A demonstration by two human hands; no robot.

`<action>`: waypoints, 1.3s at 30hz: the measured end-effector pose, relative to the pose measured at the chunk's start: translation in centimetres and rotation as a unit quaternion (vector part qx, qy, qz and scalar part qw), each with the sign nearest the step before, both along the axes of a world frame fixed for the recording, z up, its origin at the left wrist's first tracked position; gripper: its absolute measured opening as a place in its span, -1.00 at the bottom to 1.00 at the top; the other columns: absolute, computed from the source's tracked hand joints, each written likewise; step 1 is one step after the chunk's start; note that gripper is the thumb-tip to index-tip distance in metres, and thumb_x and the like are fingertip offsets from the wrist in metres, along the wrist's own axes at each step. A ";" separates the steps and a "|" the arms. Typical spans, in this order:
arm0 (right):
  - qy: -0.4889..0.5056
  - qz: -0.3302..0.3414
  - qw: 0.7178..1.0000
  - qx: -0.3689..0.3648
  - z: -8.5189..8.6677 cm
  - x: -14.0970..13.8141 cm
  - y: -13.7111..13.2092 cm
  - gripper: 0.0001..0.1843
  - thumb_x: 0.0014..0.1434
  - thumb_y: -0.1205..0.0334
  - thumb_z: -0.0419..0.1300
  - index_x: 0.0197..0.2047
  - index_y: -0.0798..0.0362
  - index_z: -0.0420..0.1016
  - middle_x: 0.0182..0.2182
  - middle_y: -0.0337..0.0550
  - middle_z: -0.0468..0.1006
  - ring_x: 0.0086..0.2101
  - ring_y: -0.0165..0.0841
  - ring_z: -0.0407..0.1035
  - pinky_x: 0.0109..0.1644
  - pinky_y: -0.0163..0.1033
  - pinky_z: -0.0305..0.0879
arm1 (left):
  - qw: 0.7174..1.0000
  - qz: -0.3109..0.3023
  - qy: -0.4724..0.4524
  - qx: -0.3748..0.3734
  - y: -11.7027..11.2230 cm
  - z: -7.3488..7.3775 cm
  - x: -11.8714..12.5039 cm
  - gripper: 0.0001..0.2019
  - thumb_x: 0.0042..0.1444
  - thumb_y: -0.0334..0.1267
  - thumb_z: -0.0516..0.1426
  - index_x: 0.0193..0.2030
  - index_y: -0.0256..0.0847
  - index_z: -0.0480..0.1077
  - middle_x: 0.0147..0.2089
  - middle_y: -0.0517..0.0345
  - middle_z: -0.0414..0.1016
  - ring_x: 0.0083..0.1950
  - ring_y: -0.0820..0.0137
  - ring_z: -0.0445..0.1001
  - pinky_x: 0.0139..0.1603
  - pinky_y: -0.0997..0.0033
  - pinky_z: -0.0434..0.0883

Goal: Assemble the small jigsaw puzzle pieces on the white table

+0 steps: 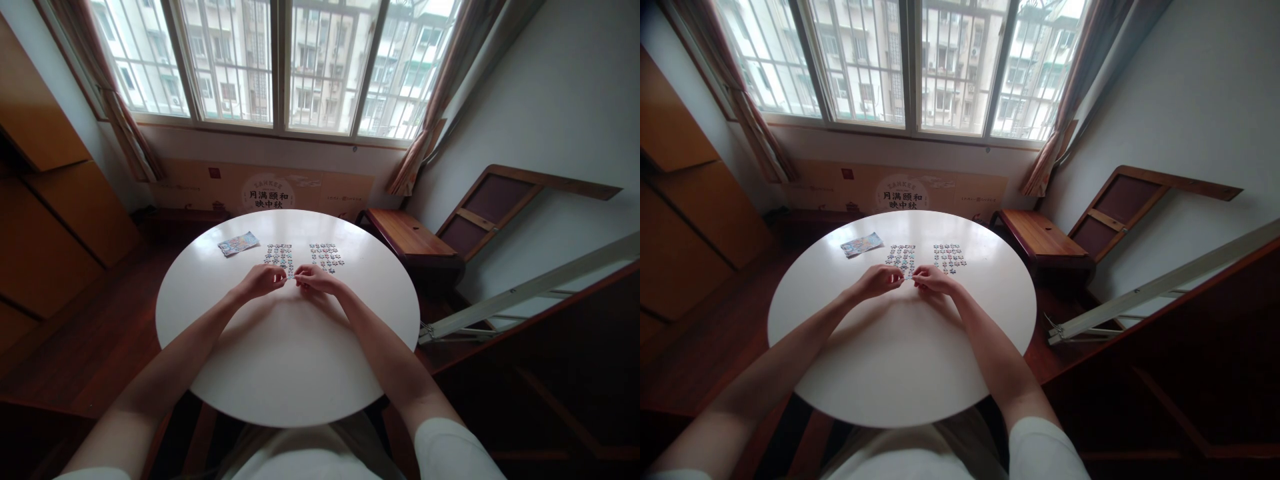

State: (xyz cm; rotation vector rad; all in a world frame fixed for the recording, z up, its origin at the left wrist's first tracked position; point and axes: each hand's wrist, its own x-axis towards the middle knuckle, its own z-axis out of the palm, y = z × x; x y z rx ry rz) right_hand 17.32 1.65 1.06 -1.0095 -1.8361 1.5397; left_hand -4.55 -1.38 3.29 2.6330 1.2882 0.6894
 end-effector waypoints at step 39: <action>0.012 0.007 1.000 -0.013 0.3 0.2 -0.2 -0.69 0.06 0.06 0.33 -0.28 0.09 0.40 -0.52 -0.23 0.50 -0.55 -0.49 0.31 -0.49 -0.39 0.25 | 0.999 0.014 0.001 0.037 0.1 0.0 -0.1 -0.80 0.17 -0.22 0.08 -0.31 -0.14 0.54 -0.39 0.21 0.57 -0.44 0.45 0.44 -0.40 0.51 0.24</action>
